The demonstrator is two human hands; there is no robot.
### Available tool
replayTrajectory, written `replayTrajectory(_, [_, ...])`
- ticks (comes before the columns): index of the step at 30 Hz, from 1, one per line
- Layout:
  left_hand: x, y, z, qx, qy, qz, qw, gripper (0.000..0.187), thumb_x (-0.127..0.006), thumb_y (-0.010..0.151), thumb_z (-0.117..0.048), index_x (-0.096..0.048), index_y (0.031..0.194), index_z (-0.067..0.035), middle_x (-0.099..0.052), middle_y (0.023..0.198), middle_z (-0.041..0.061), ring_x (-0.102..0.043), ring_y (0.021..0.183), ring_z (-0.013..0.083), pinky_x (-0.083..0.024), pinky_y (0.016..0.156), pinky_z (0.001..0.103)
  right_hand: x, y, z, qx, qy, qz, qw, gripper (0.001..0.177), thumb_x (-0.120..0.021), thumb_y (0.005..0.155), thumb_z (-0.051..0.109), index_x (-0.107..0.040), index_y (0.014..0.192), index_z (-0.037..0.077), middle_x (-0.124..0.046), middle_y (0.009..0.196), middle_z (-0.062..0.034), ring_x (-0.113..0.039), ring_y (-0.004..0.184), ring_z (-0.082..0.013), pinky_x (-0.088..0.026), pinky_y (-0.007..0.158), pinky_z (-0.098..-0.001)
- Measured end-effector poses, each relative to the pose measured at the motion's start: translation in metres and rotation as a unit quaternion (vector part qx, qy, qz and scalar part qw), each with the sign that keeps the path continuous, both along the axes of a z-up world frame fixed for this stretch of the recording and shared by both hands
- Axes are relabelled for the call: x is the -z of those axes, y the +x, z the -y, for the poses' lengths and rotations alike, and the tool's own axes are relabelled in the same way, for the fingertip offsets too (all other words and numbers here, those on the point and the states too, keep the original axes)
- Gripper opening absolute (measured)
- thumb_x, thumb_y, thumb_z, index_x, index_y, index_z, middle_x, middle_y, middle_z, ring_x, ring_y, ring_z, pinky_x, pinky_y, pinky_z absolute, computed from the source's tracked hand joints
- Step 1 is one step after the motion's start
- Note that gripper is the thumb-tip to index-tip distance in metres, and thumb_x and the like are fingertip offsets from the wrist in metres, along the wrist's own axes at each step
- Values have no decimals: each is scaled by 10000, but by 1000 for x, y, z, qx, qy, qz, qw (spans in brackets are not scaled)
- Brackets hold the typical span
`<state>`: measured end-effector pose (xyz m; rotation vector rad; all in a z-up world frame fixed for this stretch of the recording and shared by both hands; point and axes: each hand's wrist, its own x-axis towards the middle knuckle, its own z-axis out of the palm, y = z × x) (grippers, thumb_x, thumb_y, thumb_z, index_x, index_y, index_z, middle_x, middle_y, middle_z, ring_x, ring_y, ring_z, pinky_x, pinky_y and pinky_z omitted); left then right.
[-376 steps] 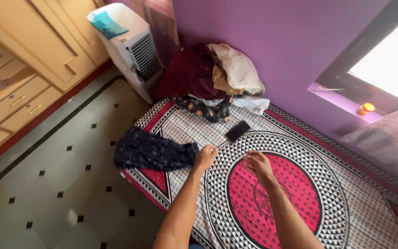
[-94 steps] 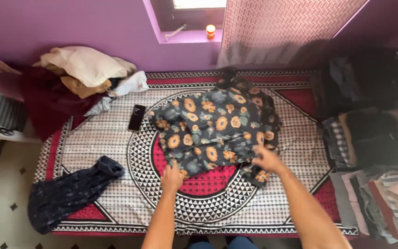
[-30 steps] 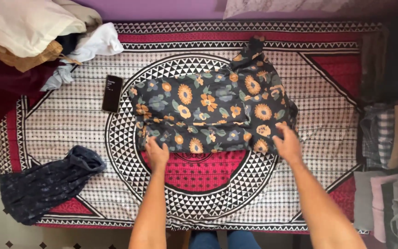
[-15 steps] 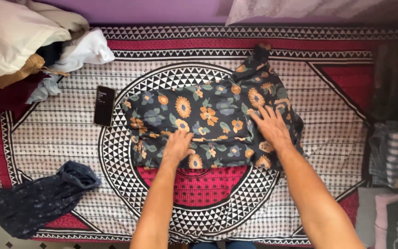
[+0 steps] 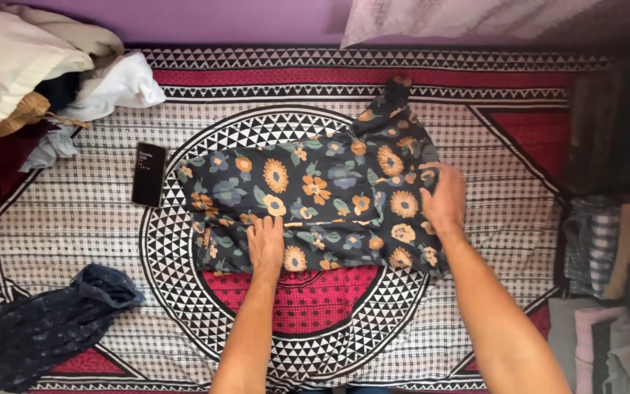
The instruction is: Folding a floral print top and then a blue printed shirt on a bed.
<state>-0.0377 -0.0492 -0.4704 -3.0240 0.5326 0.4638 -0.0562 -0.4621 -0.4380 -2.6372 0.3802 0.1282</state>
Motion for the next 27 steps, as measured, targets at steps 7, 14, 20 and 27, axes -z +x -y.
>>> replayTrajectory(7, [-28, -1, 94, -13, -176, -71, 982, 427, -753, 805, -266, -636, 1183, -107, -651, 1054, 97, -608, 1043, 310, -471, 847, 457, 39, -49, 10, 311, 140, -215, 915, 700, -828, 780, 221, -468, 1367, 94, -749, 1063, -142, -696, 1041, -340, -512, 944, -430])
replayTrajectory(14, [22, -17, 207, -404, -454, -352, 712, 437, -624, 991, -477, -630, 1188, -87, -721, 1004, 90, -720, 882, 255, -559, 800, 400, -36, -68, -16, -136, 178, -109, 968, 155, -616, 922, 73, -684, 1061, 75, -704, 1101, -112, -670, 1043, -308, -537, 933, -412])
replayTrajectory(20, [110, -52, 191, -414, -411, -276, 764, 558, -821, 824, -245, -554, 1285, -78, -713, 1031, 104, -703, 912, 205, -564, 850, 367, -4, -129, -28, -348, 111, -95, 926, 504, -721, 789, 190, -624, 1261, 41, -561, 1437, -143, -492, 1343, -338, -342, 1095, -537])
replayTrajectory(27, [63, -28, 141, -371, -443, -180, 796, 478, -727, 855, -67, -570, 1305, -107, -669, 1055, 135, -701, 810, 316, -589, 792, 421, -13, -105, -25, -246, 103, -83, 960, 385, -702, 843, 154, -630, 1216, 97, -640, 1285, -92, -599, 1211, -301, -495, 1000, -434])
